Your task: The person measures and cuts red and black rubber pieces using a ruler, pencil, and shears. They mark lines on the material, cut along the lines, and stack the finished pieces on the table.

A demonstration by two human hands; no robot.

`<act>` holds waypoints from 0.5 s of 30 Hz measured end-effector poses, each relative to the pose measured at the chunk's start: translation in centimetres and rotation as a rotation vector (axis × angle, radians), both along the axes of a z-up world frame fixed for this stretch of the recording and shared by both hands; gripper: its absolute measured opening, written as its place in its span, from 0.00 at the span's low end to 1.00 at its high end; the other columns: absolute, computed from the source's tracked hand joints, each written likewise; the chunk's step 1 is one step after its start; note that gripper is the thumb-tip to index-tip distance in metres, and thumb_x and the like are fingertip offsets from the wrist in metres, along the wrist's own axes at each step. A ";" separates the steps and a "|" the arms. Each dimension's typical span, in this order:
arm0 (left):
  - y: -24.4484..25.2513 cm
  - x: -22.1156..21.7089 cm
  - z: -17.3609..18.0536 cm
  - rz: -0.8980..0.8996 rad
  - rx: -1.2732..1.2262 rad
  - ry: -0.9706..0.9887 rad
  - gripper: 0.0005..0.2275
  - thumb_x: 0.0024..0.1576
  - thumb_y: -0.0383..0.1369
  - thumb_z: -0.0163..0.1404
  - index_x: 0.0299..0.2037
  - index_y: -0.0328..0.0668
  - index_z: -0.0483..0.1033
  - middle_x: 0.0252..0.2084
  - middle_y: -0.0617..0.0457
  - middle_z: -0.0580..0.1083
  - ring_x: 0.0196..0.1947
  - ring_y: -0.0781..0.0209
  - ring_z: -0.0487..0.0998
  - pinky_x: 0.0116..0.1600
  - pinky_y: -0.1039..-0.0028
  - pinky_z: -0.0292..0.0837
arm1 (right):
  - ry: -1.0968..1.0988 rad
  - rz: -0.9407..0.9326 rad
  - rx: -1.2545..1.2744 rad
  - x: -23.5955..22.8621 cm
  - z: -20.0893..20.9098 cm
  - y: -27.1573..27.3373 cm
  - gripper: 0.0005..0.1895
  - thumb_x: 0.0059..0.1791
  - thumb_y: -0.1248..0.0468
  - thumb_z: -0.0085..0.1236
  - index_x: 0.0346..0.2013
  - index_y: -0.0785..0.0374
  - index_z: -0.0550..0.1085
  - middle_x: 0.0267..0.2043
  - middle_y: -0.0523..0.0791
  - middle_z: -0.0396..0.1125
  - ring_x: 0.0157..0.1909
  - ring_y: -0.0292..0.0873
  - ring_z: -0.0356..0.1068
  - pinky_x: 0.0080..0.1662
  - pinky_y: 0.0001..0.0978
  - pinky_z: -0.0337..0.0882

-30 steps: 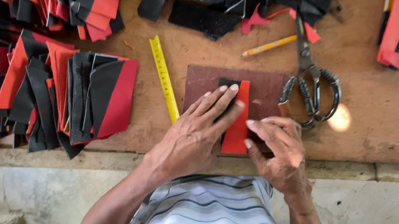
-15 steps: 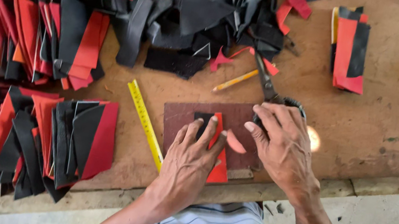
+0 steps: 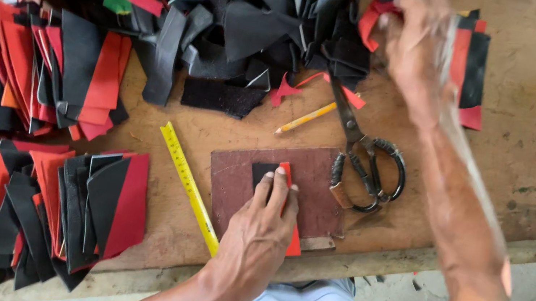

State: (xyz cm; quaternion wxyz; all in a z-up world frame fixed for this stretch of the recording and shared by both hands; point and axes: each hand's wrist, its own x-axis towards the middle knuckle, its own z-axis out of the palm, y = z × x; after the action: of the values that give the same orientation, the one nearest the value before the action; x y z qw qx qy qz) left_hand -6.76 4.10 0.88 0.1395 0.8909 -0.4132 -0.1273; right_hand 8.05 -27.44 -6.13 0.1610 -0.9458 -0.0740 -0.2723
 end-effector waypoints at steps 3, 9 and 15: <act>0.6 -1.1 -0.6 0.012 0.023 -0.039 0.29 0.49 0.22 0.44 0.65 0.15 0.59 0.69 0.26 0.56 0.69 0.35 0.59 0.66 0.65 0.66 | 0.035 -0.071 -0.008 -1.0 1.0 1.3 0.12 0.50 0.75 0.63 0.47 0.68 0.74 0.43 0.53 0.70 0.46 0.56 0.69 0.48 0.50 0.67; 1.6 -2.0 -1.3 0.088 -0.087 0.040 0.32 0.49 0.21 0.43 0.69 0.19 0.57 0.75 0.32 0.50 0.75 0.36 0.50 0.72 0.61 0.58 | 0.411 0.065 0.624 -5.7 7.7 7.1 0.03 0.53 0.73 0.57 0.42 0.68 0.74 0.34 0.45 0.70 0.35 0.40 0.73 0.36 0.33 0.71; 1.8 -2.3 -2.1 0.068 -0.082 0.073 0.30 0.51 0.24 0.43 0.67 0.19 0.59 0.75 0.30 0.48 0.76 0.33 0.47 0.72 0.58 0.55 | 0.929 0.156 0.752 -7.7 7.1 13.6 0.06 0.47 0.68 0.65 0.37 0.66 0.79 0.31 0.43 0.77 0.33 0.33 0.76 0.36 0.26 0.76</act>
State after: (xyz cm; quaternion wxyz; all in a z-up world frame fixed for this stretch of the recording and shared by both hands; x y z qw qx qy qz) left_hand -9.03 5.93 -1.20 0.1950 0.8927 -0.3821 -0.1378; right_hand 0.35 -13.80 0.93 0.5195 -0.8356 0.0364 0.1747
